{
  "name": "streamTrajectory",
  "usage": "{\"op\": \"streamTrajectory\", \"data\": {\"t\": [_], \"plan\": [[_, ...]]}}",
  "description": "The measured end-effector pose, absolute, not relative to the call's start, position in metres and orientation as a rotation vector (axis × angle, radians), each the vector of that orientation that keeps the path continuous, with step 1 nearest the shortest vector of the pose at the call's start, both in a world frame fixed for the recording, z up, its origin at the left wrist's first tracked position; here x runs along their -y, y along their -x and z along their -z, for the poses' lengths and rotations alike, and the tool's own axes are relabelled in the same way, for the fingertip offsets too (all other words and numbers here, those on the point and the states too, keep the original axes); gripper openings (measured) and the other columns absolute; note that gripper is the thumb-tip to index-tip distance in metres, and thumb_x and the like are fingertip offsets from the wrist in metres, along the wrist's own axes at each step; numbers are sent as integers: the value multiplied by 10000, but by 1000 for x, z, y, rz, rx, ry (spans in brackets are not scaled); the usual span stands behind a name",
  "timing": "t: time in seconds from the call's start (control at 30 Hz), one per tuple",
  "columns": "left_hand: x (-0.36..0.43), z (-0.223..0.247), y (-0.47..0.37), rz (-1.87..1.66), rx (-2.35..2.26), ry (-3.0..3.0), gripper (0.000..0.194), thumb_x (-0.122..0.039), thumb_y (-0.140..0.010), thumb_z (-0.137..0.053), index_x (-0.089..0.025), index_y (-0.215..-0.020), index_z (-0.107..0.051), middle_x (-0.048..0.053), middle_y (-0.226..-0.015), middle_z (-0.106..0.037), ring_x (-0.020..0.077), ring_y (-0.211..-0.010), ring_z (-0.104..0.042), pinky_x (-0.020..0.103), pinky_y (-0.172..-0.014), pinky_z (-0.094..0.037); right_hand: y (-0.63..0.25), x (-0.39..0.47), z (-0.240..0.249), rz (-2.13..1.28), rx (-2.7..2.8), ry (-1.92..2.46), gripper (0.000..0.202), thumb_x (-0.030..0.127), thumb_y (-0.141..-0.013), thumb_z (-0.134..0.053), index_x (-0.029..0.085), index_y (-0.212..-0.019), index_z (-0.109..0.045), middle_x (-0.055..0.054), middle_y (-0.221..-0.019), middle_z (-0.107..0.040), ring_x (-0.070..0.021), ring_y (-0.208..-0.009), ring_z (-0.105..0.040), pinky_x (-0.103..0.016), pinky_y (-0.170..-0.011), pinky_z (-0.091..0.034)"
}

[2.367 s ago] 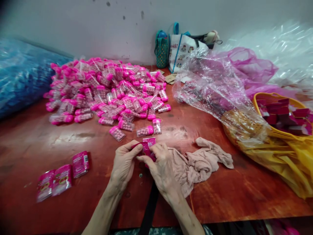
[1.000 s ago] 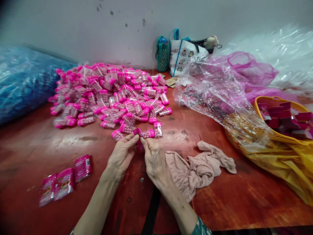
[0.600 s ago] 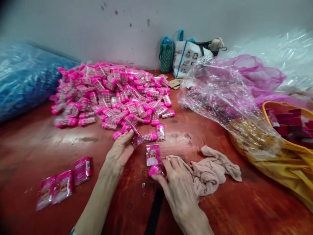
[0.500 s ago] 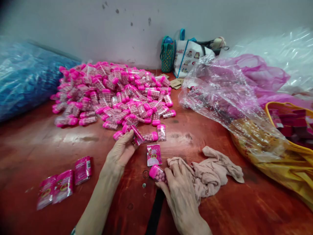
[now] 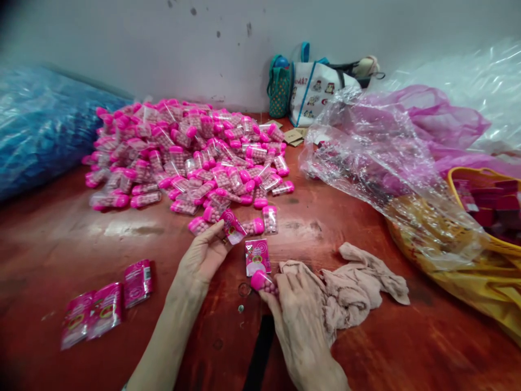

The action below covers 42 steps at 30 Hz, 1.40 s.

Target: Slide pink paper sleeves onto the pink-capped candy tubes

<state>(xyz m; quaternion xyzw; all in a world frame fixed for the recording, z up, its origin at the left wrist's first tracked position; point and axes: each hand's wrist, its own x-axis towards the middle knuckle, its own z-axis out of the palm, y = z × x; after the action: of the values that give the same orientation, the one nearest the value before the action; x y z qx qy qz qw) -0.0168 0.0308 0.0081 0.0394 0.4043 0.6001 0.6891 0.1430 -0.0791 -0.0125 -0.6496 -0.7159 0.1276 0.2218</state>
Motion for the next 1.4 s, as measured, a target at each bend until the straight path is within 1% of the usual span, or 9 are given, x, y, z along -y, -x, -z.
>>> {"op": "streamTrajectory", "data": {"t": [0.13,0.23,0.4,0.5,0.63,0.83,0.97,1.17,1.4], "plan": [[-26,-10,10,-1345,-889,-152,132,-15,-686,-580,-118,-650,-653,19,-661,-697,107,-624,-634,228,-682,-505,-135,68,-6,-461,1840,1789,198,332,-882,-465,187,-958,-576,-110,-904,-621,-283,-845,-561,-445,-767,-425],[-18,-11,3,-1302,-861,-241,102,-24,-634,-623,-101,-682,-670,35,-699,-701,122,-649,-634,235,-698,-497,-122,51,-20,-527,1543,1715,262,348,-818,-580,214,-1040,-541,-84,-980,-613,-252,-872,-567,-368,-735,-452],[-9,-9,-3,-1186,-860,-350,99,-84,-603,-697,-83,-701,-692,58,-681,-700,132,-607,-619,240,-626,-487,-111,27,-11,-577,1482,1543,52,225,-815,-577,201,-827,-621,-36,-810,-644,-208,-772,-582,-308,-696,-444],[-7,-4,-3,-1167,-904,-396,114,-104,-570,-748,-82,-665,-689,42,-621,-686,102,-548,-593,214,-592,-469,-114,28,-2,-605,1480,1562,171,232,-854,-520,188,-714,-609,-19,-700,-626,-177,-670,-570,-273,-627,-423],[-5,-2,-3,-1202,-972,-482,120,-126,-572,-764,-102,-627,-660,13,-590,-673,87,-528,-585,196,-574,-457,-117,32,-3,-653,1544,1544,259,262,-893,-455,183,-680,-580,-2,-658,-587,-145,-606,-530,-240,-563,-386],[-3,-11,-4,-1313,-1077,-811,333,-125,-615,-738,-186,-917,-613,-5,-740,-688,124,-662,-620,224,-643,-475,-116,31,-10,-789,1504,1568,337,324,-913,-414,186,-623,-518,33,-567,-458,-120,-542,-446,-217,-498,-327],[-2,-12,-4,-1373,-1181,-1018,227,-177,-642,-726,-178,-828,-595,-5,-752,-649,123,-690,-606,213,-645,-473,-118,31,-5,-904,1420,1535,340,355,-918,-396,186,-640,-494,45,-561,-400,-107,-522,-385,-212,-492,-306],[-6,-11,5,-1139,-1087,-910,272,-219,-613,-748,-167,-797,-554,-27,-675,-622,94,-515,-555,190,-458,-440,-123,29,2,-928,1414,1491,332,370,-913,-401,183,-648,-469,40,-600,-359,-102,-542,-340,-207,-487,-282],[-7,-13,6,-1238,-1169,-1005,185,-177,-620,-738,-149,-714,-581,-39,-652,-609,67,-575,-542,157,-539,-433,-121,30,4,-921,1455,1458,316,353,-917,-404,187,-659,-477,38,-600,-409,-108,-552,-389,-211,-508,-292]]}}
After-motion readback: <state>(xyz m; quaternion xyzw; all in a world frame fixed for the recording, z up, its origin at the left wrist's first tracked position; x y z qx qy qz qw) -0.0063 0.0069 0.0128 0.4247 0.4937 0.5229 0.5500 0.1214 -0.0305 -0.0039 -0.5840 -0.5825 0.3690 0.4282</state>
